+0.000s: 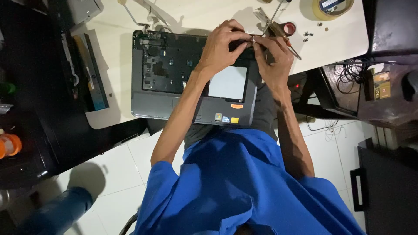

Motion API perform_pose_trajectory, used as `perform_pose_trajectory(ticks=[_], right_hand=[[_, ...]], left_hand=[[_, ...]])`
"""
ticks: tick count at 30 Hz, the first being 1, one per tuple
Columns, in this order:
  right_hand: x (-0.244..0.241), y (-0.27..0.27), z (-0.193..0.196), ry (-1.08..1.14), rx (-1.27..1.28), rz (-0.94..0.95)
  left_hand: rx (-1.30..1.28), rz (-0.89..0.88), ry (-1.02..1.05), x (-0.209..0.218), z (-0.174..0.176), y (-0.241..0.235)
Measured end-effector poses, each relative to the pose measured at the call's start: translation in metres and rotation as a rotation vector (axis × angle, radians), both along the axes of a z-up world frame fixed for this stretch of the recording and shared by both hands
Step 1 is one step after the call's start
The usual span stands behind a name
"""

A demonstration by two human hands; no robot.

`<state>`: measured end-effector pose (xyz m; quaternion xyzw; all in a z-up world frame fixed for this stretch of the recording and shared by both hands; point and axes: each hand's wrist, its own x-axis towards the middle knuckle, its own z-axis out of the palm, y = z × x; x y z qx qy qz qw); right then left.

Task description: The person works on the underside of a disassembled laptop, using a screwdriver to remove and install screws. They handle small components and wires, adjusting parts within the chassis while seated at a workbench.

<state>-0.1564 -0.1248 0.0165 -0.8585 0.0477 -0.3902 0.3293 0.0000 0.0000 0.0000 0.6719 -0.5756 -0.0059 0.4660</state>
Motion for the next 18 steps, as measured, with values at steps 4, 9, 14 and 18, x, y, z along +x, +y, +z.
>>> perform_pose_trajectory(ticks=[4,9,14,18], right_hand=[[0.0007,0.0025,0.0026,0.005,0.025,0.019],[0.0007,0.0006,-0.0021,0.01,-0.025,0.011],[0.0006,-0.0001,-0.0049,0.003,-0.002,0.007],[0.0022,-0.0005,-0.004,-0.019,-0.02,0.015]], left_hand=[[0.002,0.019,-0.003,0.0002,-0.004,-0.0013],[0.064,0.03,-0.003,-0.0004,-0.0037,-0.0019],[0.065,0.048,-0.029,-0.0009,-0.0079,-0.0028],[0.085,0.046,-0.018,-0.0006,-0.006,-0.0016]])
